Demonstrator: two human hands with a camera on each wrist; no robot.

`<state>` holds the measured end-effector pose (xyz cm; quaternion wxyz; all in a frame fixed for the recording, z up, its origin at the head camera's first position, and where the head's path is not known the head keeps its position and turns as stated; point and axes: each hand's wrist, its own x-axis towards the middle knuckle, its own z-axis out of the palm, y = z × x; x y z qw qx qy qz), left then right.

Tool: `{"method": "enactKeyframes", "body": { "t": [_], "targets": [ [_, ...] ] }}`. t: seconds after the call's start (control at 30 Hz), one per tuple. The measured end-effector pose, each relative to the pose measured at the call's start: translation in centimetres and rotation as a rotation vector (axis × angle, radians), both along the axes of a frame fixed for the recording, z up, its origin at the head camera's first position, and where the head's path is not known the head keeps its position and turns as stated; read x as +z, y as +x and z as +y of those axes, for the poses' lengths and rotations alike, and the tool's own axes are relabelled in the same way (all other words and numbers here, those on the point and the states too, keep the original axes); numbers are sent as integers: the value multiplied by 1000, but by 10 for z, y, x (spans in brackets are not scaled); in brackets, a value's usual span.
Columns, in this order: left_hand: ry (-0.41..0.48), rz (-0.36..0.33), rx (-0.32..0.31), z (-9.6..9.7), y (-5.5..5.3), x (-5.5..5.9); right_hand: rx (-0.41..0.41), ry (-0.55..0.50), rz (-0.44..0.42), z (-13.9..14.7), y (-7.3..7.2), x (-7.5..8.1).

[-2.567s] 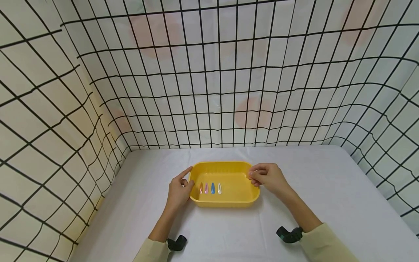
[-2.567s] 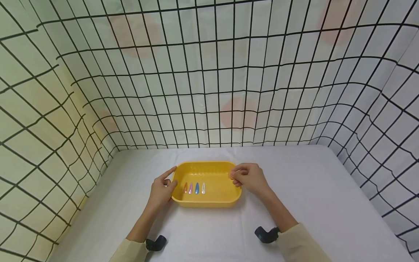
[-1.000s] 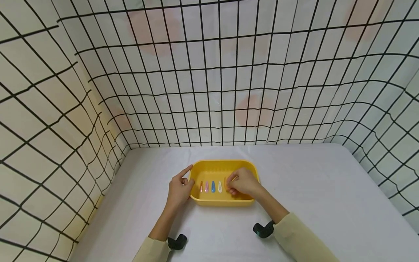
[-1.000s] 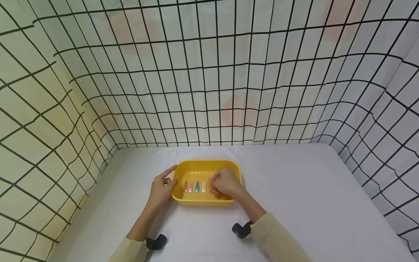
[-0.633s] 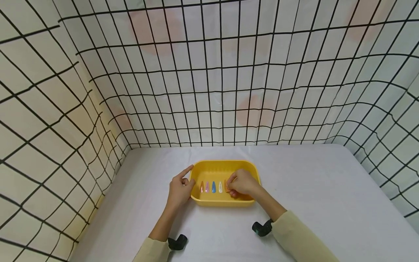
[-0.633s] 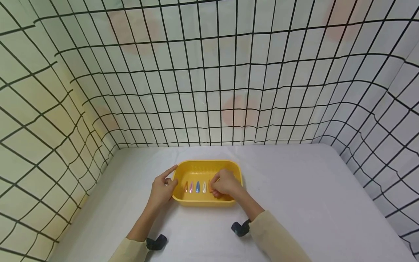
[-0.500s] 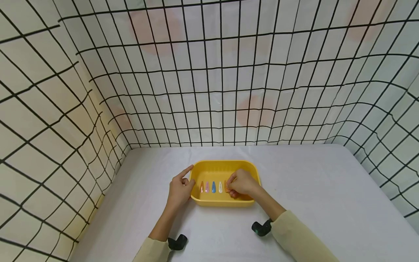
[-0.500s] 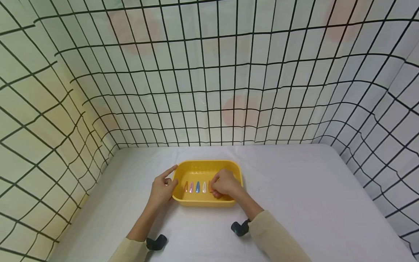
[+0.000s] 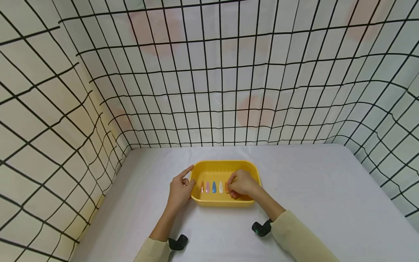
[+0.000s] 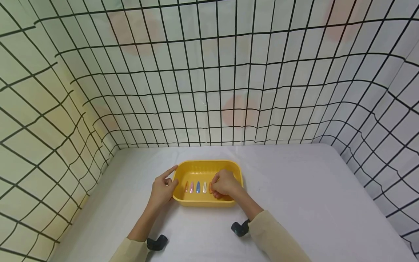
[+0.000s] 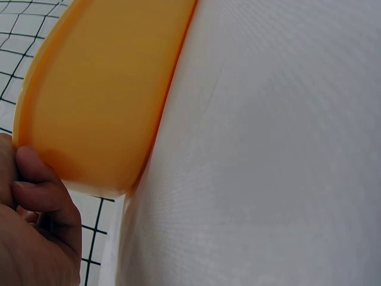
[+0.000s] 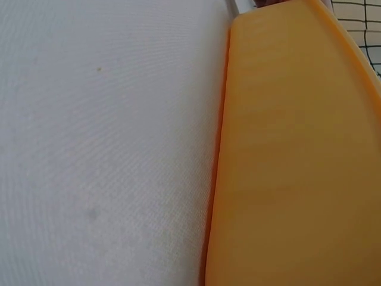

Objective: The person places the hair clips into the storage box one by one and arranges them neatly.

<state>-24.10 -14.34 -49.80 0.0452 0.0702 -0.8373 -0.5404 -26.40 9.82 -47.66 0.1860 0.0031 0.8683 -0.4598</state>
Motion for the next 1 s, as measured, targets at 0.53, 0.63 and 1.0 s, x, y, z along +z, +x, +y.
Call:
{"method": "enactKeyframes", "body": {
  "t": [0.53,0.63,1.0],
  "targets": [
    [-3,0,-1,0,-2,0,-23,-70,1,2,-4,-2],
    [-5,0,1,0,-3,0,-9,-148,37,6,-7,0],
    [-78,34,-16,-7,-6,2,99,-421,155,46,-8,15]
  ]
}}
